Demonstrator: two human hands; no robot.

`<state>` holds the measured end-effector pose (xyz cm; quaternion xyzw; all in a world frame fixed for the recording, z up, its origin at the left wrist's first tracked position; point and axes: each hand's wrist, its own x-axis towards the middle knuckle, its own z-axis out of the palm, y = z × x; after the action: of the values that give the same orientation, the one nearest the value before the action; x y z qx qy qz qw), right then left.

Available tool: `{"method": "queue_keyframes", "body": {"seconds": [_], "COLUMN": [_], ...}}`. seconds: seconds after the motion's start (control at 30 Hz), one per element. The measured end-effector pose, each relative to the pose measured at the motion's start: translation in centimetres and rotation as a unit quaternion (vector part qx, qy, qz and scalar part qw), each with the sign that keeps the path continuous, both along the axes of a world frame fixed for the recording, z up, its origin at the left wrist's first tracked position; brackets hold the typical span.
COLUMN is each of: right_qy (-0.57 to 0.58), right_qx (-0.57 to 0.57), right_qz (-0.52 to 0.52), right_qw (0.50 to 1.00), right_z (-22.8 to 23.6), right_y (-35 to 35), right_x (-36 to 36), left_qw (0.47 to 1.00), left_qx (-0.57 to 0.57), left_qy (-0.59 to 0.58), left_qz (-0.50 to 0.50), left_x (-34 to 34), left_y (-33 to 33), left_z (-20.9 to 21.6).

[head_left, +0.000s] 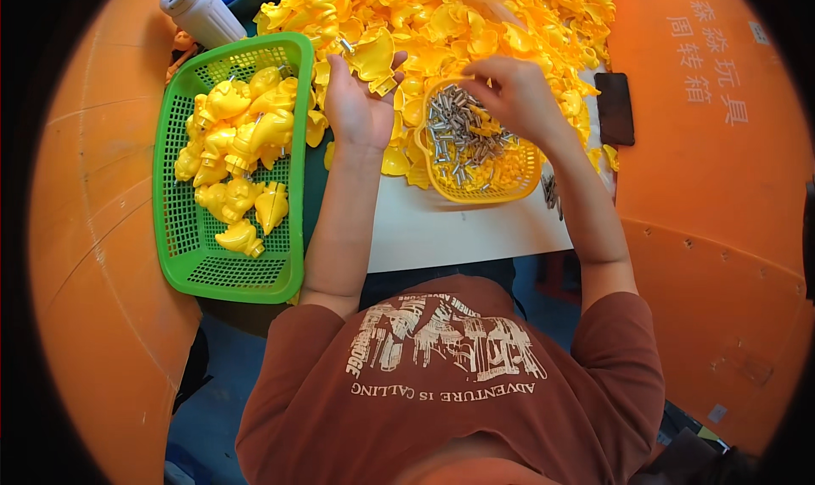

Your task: Manually assembling yellow plastic toy ducks by inserting small metal components into the base.

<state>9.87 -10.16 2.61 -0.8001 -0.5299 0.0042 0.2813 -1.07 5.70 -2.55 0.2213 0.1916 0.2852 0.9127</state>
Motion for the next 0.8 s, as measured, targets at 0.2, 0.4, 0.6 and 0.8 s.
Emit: {"method": "queue_keyframes", "body": {"seconds": [0.2,0.4,0.6,0.8], "right_qy": [0.01,0.019,0.002,-0.038], "right_qx": [0.006,0.023,0.027,-0.037], "right_qz": [-0.05,-0.05,-0.075,-0.023], "right_qw": [0.999,0.998,0.997,0.998], "right_z": [-0.9,-3.4,-3.3,-3.5], "right_y": [-5.6,-6.7,-5.3,-2.2], "right_x": [-3.0,-6.5,-7.4,-6.1], "left_qw": [0.999,0.997,0.995,0.995], "left_qx": [0.006,-0.016,-0.015,-0.018], "left_qy": [0.007,0.003,0.009,0.014], "left_qz": [-0.043,-0.08,-0.099,-0.102], "left_x": [0.2,0.6,0.8,0.8], "left_y": [-0.9,-1.3,-1.8,-2.1], "left_z": [-0.3,-0.5,-0.8,-0.9]}}
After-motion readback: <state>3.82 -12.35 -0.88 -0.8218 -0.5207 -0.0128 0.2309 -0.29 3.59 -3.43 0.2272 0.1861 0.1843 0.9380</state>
